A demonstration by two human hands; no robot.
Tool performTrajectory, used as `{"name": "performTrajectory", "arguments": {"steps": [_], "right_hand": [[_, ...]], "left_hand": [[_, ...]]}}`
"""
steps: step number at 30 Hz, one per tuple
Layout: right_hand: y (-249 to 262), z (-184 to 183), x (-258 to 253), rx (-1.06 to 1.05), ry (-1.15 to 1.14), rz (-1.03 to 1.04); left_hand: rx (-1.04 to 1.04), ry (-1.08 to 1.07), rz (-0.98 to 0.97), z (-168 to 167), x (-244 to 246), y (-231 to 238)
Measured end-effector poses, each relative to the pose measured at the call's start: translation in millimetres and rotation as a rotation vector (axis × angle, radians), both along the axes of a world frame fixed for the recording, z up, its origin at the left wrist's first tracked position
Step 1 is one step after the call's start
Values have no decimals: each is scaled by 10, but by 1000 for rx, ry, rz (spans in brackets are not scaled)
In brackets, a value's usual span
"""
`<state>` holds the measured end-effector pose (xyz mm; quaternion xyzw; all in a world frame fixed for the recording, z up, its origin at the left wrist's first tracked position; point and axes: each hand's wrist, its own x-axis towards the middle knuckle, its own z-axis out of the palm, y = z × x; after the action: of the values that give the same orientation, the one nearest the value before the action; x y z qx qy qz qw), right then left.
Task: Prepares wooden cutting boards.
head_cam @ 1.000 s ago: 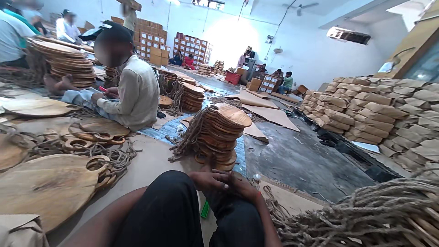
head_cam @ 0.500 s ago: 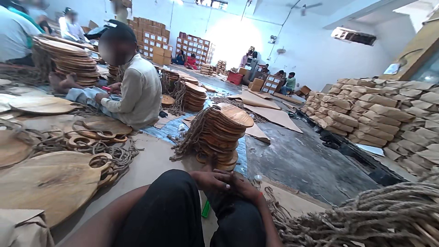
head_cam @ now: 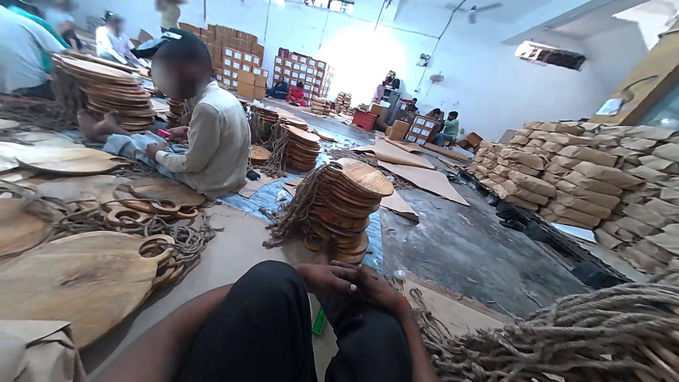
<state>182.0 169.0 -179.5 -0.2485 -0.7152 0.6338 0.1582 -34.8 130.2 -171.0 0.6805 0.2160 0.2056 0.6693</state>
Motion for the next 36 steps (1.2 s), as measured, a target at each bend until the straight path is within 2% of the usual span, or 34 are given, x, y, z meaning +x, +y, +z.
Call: {"name": "performTrajectory", "arguments": {"steps": [23,36], "right_hand": [[-56,50,-5,-11,-29,-55],[-42,46,-15,-47,28,8]], "left_hand": [[13,1,8,16,6,-17],[3,-12,-21,0,-5,9]]}}
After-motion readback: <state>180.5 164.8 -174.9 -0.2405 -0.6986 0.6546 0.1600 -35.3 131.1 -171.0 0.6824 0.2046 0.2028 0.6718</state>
